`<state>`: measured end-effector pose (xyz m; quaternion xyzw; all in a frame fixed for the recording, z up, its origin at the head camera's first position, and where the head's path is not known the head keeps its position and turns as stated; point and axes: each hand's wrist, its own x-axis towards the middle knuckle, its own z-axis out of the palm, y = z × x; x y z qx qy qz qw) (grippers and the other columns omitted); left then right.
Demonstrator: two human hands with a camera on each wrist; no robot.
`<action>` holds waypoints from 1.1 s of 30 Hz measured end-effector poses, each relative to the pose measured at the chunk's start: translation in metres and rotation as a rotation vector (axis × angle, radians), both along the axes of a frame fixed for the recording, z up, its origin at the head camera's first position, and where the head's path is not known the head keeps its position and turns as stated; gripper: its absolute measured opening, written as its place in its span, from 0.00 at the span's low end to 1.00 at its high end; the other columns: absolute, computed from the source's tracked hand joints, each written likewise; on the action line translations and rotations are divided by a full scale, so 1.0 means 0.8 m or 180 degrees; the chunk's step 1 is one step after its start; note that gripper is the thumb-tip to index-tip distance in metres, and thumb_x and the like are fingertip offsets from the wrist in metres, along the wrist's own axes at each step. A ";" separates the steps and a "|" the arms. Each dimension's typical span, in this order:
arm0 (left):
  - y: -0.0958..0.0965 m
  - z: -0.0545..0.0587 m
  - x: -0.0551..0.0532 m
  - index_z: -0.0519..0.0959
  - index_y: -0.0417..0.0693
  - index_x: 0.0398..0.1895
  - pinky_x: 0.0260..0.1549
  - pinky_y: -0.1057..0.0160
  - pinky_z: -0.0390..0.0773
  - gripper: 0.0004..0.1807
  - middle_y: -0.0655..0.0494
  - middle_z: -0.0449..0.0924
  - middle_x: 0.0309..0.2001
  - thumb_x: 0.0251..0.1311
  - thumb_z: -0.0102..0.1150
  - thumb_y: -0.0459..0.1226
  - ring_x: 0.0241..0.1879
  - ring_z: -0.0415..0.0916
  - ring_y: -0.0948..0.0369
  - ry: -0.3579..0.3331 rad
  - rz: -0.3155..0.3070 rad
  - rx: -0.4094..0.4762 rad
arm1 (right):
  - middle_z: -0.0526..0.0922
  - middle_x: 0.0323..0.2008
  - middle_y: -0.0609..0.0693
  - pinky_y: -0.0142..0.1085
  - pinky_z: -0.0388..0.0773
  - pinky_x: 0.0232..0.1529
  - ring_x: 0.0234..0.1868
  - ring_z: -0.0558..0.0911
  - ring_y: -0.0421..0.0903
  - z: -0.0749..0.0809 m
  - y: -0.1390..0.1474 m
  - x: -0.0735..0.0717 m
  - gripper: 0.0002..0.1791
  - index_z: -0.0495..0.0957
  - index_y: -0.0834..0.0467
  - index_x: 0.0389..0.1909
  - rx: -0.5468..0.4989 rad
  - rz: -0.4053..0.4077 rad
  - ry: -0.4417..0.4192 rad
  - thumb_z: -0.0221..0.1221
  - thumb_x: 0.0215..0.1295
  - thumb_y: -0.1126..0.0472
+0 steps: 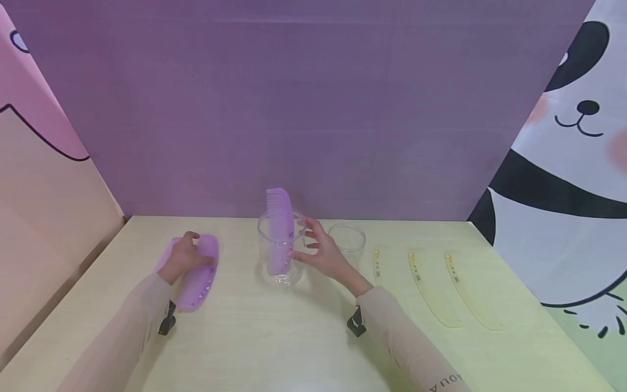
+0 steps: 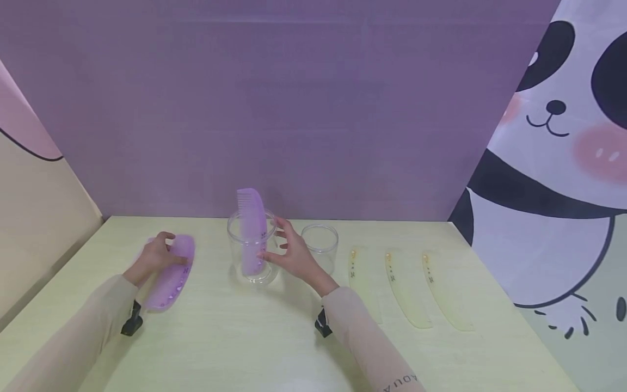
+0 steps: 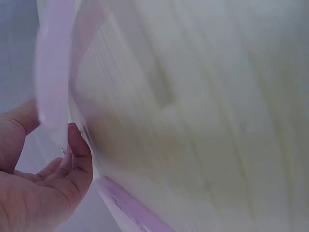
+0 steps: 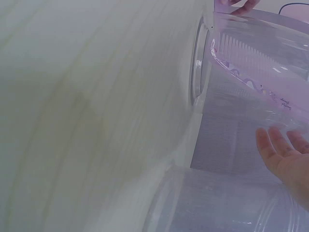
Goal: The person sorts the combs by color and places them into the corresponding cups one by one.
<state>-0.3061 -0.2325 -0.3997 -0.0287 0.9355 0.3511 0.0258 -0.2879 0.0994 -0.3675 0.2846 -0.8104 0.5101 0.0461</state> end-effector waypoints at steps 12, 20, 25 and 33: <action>-0.004 0.012 0.008 0.55 0.30 0.61 0.42 0.48 0.79 0.32 0.25 0.68 0.51 0.54 0.54 0.33 0.47 0.73 0.37 0.0085 -0.0005 0.0174 | 0.62 0.65 0.59 0.52 0.73 0.54 0.62 0.68 0.57 -0.010 0.000 -0.010 0.45 0.53 0.56 0.67 0.0020 -0.0013 -0.0006 0.67 0.50 0.61; -0.002 0.023 0.005 0.58 0.30 0.60 0.44 0.50 0.79 0.29 0.26 0.69 0.52 0.55 0.52 0.31 0.49 0.72 0.38 0.0137 0.0021 0.0153 | 0.61 0.64 0.64 0.51 0.73 0.54 0.62 0.67 0.60 0.021 -0.003 0.018 0.44 0.51 0.65 0.66 0.0077 0.0005 -0.0030 0.65 0.52 0.65; 0.001 0.035 0.001 0.62 0.30 0.58 0.43 0.52 0.80 0.27 0.28 0.72 0.51 0.55 0.52 0.31 0.48 0.74 0.40 0.0294 -0.0039 0.0067 | 0.63 0.64 0.61 0.50 0.73 0.54 0.61 0.68 0.60 0.022 -0.003 0.019 0.44 0.52 0.65 0.66 0.0072 -0.0021 -0.0030 0.65 0.51 0.65; 0.008 0.064 0.003 0.63 0.26 0.56 0.32 0.61 0.83 0.25 0.27 0.72 0.49 0.56 0.54 0.29 0.40 0.78 0.42 0.0639 -0.0288 0.0239 | 0.63 0.64 0.62 0.51 0.73 0.54 0.61 0.68 0.60 0.020 -0.002 0.017 0.44 0.52 0.64 0.66 0.0048 -0.0001 -0.0039 0.66 0.51 0.64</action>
